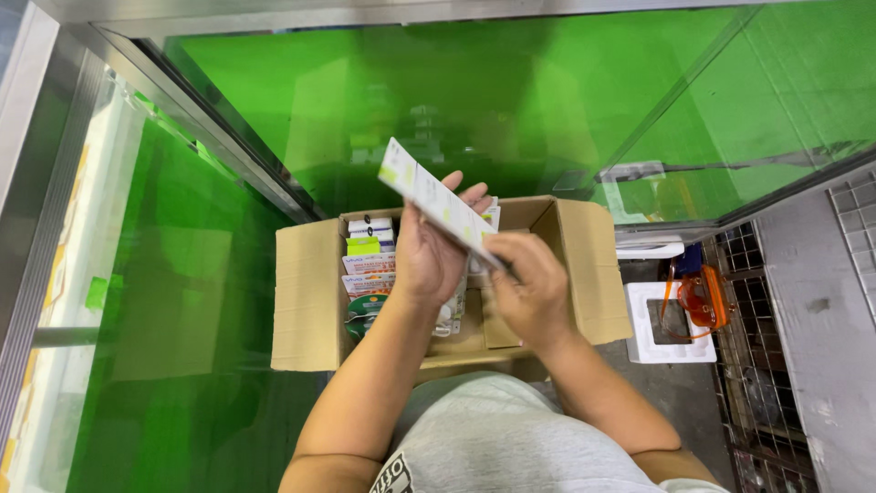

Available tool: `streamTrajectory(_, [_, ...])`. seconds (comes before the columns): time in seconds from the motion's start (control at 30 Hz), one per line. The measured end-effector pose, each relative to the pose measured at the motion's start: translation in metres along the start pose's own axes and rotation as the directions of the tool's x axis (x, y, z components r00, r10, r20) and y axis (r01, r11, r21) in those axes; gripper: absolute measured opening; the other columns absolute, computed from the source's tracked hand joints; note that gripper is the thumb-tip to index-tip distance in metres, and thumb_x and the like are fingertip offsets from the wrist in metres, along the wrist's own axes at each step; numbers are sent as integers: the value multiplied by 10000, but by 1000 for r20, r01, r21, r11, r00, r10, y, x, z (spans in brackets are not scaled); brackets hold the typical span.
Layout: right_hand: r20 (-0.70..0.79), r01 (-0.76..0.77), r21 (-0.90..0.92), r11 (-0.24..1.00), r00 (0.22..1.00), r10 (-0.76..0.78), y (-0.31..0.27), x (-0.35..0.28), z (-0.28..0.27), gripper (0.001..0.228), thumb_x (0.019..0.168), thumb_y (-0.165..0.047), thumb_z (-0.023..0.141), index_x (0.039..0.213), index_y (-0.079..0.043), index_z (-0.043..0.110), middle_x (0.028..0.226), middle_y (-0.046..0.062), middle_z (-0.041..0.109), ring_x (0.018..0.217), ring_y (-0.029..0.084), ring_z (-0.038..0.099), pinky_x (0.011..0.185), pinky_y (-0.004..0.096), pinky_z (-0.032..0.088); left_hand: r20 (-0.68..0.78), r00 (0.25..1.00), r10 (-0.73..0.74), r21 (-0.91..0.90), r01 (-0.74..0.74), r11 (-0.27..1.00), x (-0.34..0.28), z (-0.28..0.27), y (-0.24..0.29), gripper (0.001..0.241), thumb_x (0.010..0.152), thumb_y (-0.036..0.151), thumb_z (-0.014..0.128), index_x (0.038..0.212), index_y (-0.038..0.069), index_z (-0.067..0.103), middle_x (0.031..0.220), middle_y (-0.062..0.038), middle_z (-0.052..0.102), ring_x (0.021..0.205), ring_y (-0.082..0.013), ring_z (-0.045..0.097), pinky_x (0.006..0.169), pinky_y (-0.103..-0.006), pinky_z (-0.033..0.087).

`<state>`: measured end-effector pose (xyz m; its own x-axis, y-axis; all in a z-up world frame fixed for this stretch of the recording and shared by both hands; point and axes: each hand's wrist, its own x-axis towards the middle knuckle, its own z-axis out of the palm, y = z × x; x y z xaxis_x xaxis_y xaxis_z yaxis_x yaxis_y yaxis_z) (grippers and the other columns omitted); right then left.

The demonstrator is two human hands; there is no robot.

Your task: The person organizes various packaged phone accessories, including data cables and phone cases, by taking them from a shelf and placing them into a cardboard box.

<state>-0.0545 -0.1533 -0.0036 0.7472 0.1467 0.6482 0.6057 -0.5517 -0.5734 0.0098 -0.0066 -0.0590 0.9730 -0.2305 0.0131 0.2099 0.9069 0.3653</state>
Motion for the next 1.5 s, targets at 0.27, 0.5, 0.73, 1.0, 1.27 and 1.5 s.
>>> streamTrajectory(0.27, [114,-547,222,807,836,536,111,-30,4,175,928,16,697,1100,-14,675,970,1,718,877,66,660,789,239,550,-36,985,171,559,-122,820,25,-62,-40,169,982,-42,652,1148,-14,659,1106,-84,725,991,-113,664,947,-275,541])
streamTrajectory(0.5, [118,-651,67,756,757,642,232,-83,11,106,935,13,730,969,-6,632,839,12,642,768,87,569,710,236,509,152,951,269,984,-171,47,47,-114,-47,343,857,-50,701,1195,1,674,1148,-138,718,1077,-239,683,938,-357,539])
streamTrajectory(0.73, [201,-724,200,660,690,696,319,-145,90,134,912,19,720,976,-34,614,846,-10,622,763,81,560,681,232,489,131,978,-161,757,-203,-621,46,-168,-58,335,866,52,669,1197,94,701,1347,-137,642,1292,-355,544,1108,-496,428])
streamTrajectory(1.0, [293,-688,254,679,724,624,316,-140,136,136,894,30,742,972,-22,642,877,7,624,798,96,580,742,253,518,79,950,-303,644,-280,-711,15,-188,-47,372,819,38,686,1189,79,694,1518,-93,496,1442,-321,424,1164,-545,338])
streamTrajectory(1.27, [304,-742,218,635,669,678,312,-135,152,120,905,-2,749,998,-26,676,852,23,674,769,99,586,717,264,516,68,956,-284,671,-254,-696,11,-193,-36,363,797,57,720,1160,69,724,1532,-119,475,1441,-355,402,1176,-535,319])
streamTrajectory(1.5, [268,-741,296,603,670,692,320,-142,155,135,901,-4,743,1023,-29,690,916,37,717,825,100,640,780,266,557,57,961,-270,710,-229,-666,12,-183,-33,406,790,103,758,1192,73,716,1505,-164,480,1425,-382,387,1170,-543,295])
